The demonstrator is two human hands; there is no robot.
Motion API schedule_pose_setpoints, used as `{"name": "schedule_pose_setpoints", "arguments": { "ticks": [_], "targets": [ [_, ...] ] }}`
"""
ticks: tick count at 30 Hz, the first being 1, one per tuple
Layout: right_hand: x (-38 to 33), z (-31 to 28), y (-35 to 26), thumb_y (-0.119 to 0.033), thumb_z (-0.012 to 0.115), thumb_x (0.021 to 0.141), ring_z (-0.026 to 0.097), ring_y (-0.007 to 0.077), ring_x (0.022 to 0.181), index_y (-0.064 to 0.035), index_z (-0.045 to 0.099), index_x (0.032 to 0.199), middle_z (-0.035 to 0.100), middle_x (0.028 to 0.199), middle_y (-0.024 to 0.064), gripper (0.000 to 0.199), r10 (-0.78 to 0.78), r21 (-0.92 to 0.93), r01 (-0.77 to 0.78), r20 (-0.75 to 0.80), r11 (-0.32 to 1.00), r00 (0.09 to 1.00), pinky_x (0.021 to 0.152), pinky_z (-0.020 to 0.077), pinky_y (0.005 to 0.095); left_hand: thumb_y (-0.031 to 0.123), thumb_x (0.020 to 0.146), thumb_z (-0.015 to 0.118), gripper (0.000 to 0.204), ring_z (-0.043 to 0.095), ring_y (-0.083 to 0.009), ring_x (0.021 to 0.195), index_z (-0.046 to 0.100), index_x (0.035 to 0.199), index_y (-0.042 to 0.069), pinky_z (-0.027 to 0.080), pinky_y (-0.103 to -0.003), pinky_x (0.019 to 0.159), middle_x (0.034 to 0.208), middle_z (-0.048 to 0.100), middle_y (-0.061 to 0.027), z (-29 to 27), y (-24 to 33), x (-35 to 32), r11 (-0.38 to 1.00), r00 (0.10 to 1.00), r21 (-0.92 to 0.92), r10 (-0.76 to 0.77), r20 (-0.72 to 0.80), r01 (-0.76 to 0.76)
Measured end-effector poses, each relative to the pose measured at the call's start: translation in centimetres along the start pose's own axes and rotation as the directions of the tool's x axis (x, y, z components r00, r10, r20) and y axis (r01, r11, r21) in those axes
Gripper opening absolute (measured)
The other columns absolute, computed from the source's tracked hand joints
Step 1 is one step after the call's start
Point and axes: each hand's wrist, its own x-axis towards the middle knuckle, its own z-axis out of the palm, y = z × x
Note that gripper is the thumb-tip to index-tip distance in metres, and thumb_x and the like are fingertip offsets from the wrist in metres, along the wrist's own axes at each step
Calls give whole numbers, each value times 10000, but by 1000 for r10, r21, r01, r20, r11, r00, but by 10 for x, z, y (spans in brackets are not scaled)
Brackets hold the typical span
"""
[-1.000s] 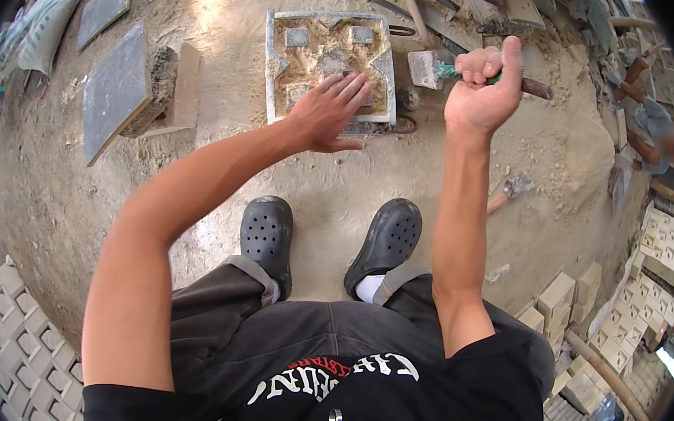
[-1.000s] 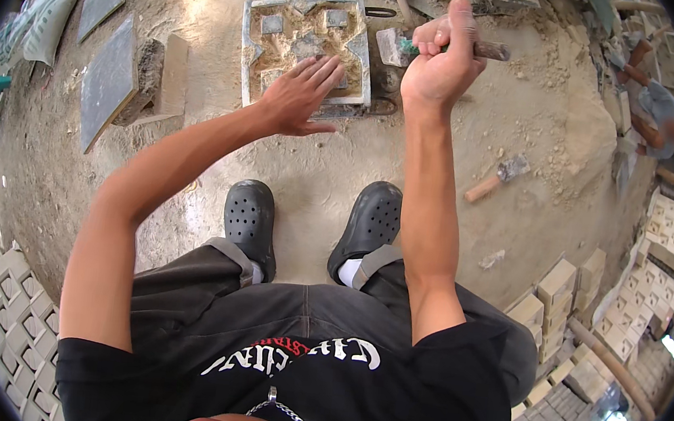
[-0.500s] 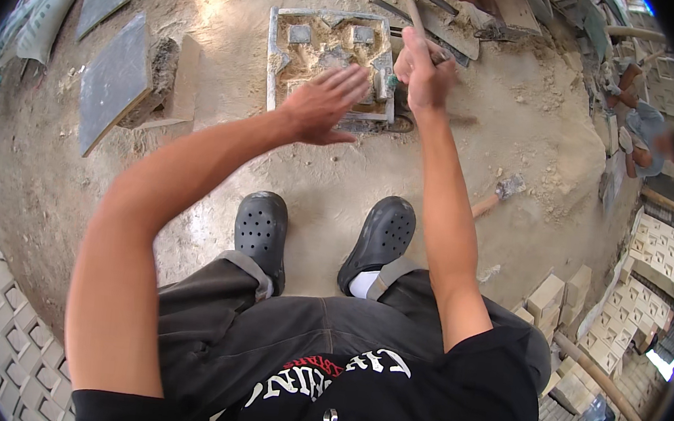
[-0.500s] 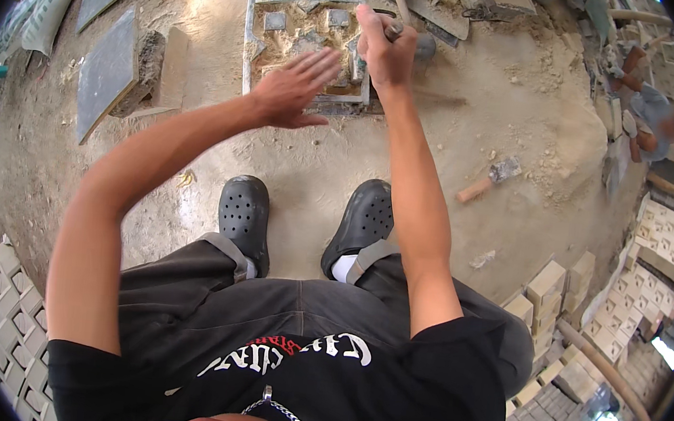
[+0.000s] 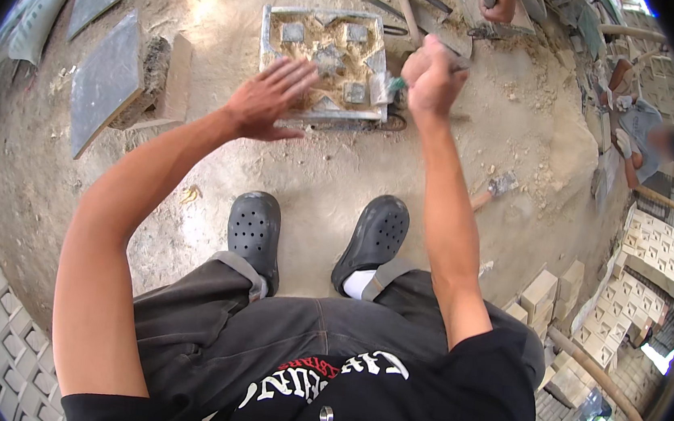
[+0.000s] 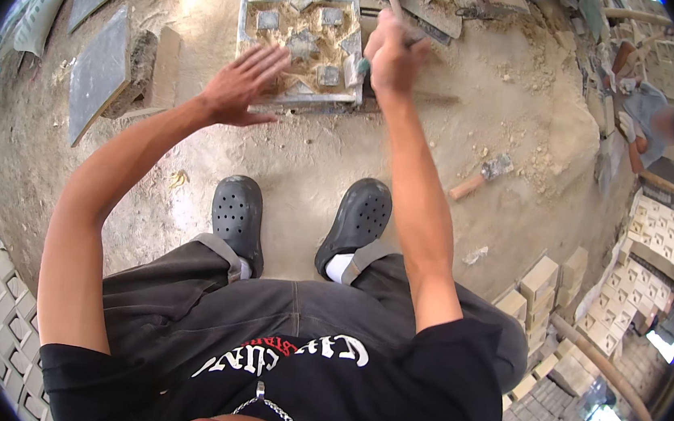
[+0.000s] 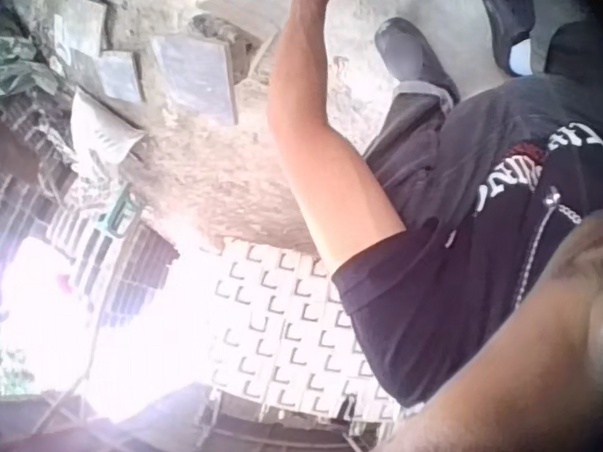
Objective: The person uses a trowel and a mallet to shape a stone block inside a metal frame, clearing debris with their hands and the tool before striking the stone to flatten it.
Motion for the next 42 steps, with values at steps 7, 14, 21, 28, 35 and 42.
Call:
{"name": "schedule_pose_setpoints", "arguments": {
  "ticks": [7, 14, 21, 28, 35, 42],
  "targets": [
    [10, -25, 32, -115, 561, 923, 319, 83, 343, -190, 321, 480, 349, 434, -55, 509, 26, 212, -27, 5, 977, 1000, 358, 207, 285, 767, 837, 521, 1127, 97, -334, 1526, 141, 1558, -11, 72, -432, 1257, 1627, 152, -207, 27, 5, 6, 963, 907, -253, -186, -378, 93],
    [15, 10, -53, -119, 546, 923, 298, 88, 340, -172, 325, 493, 347, 437, -38, 486, -36, 145, 49, -89, 988, 995, 363, 215, 289, 773, 833, 506, 1108, 138, -314, 1522, 203, 1544, -20, 82, -431, 1256, 1621, 204, -179, 28, 5, -4, 972, 919, -219, -162, -359, 85],
    [-29, 50, -38, -72, 493, 923, 294, 77, 373, -145, 336, 515, 331, 446, -34, 444, -207, 119, 202, 40, 972, 977, 394, 230, 269, 792, 834, 489, 1140, 123, -312, 1525, 143, 1557, -19, 76, -425, 1258, 1632, 168, -177, 25, 3, -2, 968, 918, -238, -163, -361, 78],
    [-47, 77, -10, -125, 523, 967, 413, 43, 428, -83, 457, 513, 447, 479, -48, 460, -218, -117, 229, 100, 966, 971, 416, 264, 245, 814, 814, 488, 1169, 127, -308, 1525, 154, 1552, -30, 84, -429, 1255, 1631, 174, -180, 34, 2, -5, 964, 903, -257, -167, -395, 66],
    [-45, 71, 36, -169, 565, 950, 397, 54, 407, -103, 486, 513, 474, 472, -36, 449, -180, -356, 196, 78, 914, 981, 416, 280, 260, 852, 830, 379, 1173, 103, -326, 1527, 169, 1541, -58, 59, -433, 1251, 1624, 165, -218, 31, 1, -1, 969, 896, -236, -166, -413, 71],
    [11, 49, -39, -121, 414, 954, 243, 94, 393, -109, 315, 507, 297, 462, -10, 459, -172, 130, 126, 456, 983, 873, 374, 218, 292, 876, 815, 355, 1203, 91, -344, 1525, 174, 1532, -74, 47, -467, 1248, 1611, 169, -242, 23, 20, 13, 922, 882, -310, -335, -331, 233]
  ]
}}
